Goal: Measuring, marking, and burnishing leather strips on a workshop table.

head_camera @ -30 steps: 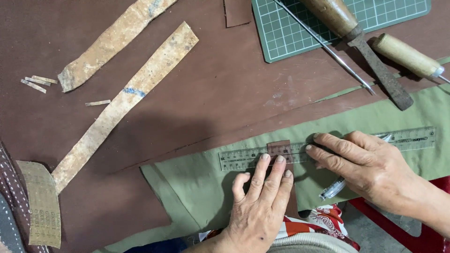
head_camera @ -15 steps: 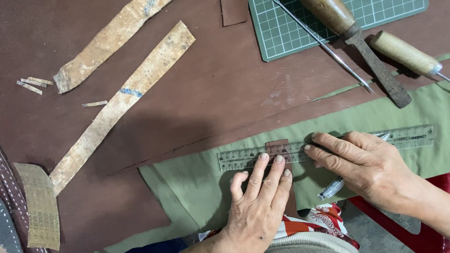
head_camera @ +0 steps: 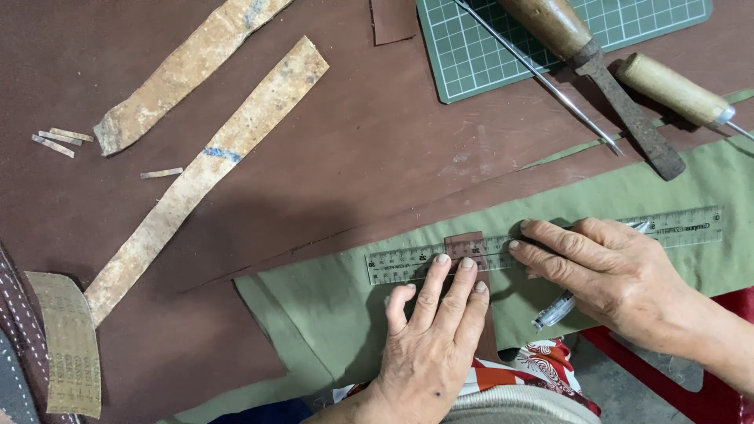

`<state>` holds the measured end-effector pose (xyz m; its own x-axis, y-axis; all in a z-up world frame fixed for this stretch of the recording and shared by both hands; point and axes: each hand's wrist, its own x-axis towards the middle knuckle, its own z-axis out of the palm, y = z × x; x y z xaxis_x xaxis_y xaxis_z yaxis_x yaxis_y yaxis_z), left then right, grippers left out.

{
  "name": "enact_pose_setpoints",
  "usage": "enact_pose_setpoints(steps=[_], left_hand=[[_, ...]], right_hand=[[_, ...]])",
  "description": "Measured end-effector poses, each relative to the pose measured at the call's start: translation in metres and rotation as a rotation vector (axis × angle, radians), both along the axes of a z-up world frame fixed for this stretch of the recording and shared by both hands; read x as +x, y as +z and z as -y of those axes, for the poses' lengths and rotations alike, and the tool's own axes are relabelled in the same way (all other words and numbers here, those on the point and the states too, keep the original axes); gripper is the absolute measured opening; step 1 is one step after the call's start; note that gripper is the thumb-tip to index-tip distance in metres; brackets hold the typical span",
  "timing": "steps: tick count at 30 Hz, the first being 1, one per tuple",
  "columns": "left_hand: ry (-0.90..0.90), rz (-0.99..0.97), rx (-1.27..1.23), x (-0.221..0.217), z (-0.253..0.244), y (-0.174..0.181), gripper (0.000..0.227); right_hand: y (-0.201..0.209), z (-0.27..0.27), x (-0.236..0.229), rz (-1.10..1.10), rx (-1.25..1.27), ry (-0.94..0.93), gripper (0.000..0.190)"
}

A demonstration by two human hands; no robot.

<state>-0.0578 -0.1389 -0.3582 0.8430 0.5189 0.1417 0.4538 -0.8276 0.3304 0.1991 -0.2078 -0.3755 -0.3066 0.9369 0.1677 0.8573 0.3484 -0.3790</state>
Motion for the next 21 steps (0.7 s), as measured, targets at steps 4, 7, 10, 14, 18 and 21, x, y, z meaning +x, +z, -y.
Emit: enact_pose_setpoints(steps=[4,7,10,14,18,21], left_hand=[[0.005,0.006,0.000,-0.0002,0.0000,-0.0003,0.027],[0.005,-0.002,-0.004,-0.0007,0.0008,-0.0015,0.027],[0.002,-0.011,-0.017,-0.0013,0.0016,-0.0028,0.028],[0.010,-0.001,0.008,0.0000,0.0004,-0.0020,0.026],[0.007,-0.001,-0.006,-0.0008,0.0005,-0.0012,0.028],[0.003,0.007,-0.010,-0.0013,0.0010,-0.0015,0.028]], right_hand=[[-0.0011,-0.0004,-0.0004,0.015,0.024,0.008,0.039],[-0.0014,0.0011,-0.0005,-0.002,0.021,-0.004,0.044],[0.0036,-0.0016,-0.0024,-0.005,0.029,-0.001,0.040],[0.0028,-0.0008,-0.0035,-0.001,0.041,-0.015,0.038],[0.0016,-0.0002,-0.0039,0.036,0.049,-0.030,0.038],[0.0017,0.0000,-0.0049,0.043,0.056,-0.026,0.037]])
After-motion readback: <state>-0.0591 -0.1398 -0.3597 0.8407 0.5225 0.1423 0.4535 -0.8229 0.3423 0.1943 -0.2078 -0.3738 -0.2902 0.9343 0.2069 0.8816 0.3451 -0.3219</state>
